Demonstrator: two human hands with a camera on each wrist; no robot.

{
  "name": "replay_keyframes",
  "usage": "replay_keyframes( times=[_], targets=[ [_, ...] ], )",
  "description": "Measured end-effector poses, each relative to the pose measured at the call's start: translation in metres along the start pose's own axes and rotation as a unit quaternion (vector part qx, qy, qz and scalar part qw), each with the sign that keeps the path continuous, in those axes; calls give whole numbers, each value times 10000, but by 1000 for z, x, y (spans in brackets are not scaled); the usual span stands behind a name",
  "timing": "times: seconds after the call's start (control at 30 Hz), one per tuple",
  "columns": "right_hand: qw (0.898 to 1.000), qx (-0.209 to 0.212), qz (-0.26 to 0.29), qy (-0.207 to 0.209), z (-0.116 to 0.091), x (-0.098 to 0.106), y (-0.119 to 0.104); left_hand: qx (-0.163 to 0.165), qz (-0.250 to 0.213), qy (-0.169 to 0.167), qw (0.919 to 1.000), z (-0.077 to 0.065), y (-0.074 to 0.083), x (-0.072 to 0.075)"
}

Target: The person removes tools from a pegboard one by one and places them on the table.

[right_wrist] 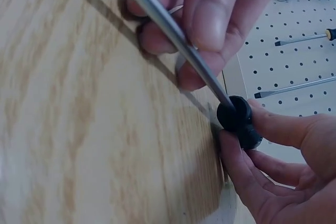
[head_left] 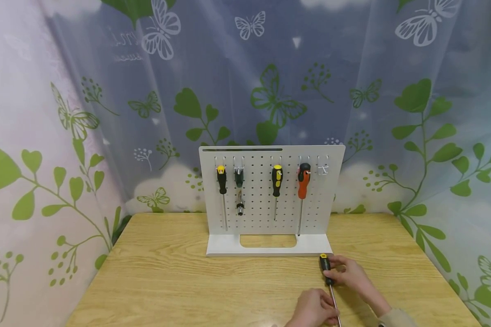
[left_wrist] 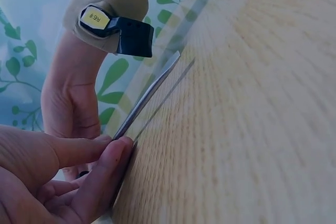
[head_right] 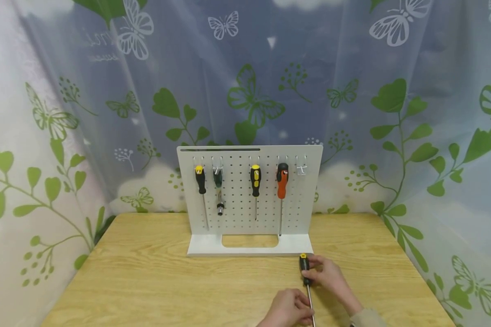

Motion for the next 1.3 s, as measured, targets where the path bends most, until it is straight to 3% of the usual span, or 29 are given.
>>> replay_keyframes(
  times=[0.17, 0.57, 0.83, 1.0, 1.13, 1.3],
  targets=[
    [9999, -37, -79, 121, 0, -1, -2, -44, 62, 45, 10000, 1, 3, 2],
    [9991, 11, -292, 300, 0, -1, -5, 118, 699, 59, 9975, 5, 6, 4],
    [9980, 8, -480, 422, 0, -1, -4, 98, 1332, 266, 9907, 8, 5, 4],
    [9973, -5, -595, 441, 0, 0, -5, -17, 1302, 233, 9912, 7, 5, 4],
    [9976, -19, -560, 414, -2, 0, -7, -99, 1005, 113, 9948, 7, 6, 6],
    [9979, -75, -505, 397, -4, 1, -8, -295, 873, 100, 9957, 8, 10, 15]
  ],
)
Point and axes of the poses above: each hand's wrist, its own z-axis towards the middle knuckle, its own x-axis out of the back of the hand, y = z × x, the point moved 7 cm from there along z, towards the middle knuckle, and after that the axes turned 5 degrees about -y, right-handed, at the moved point
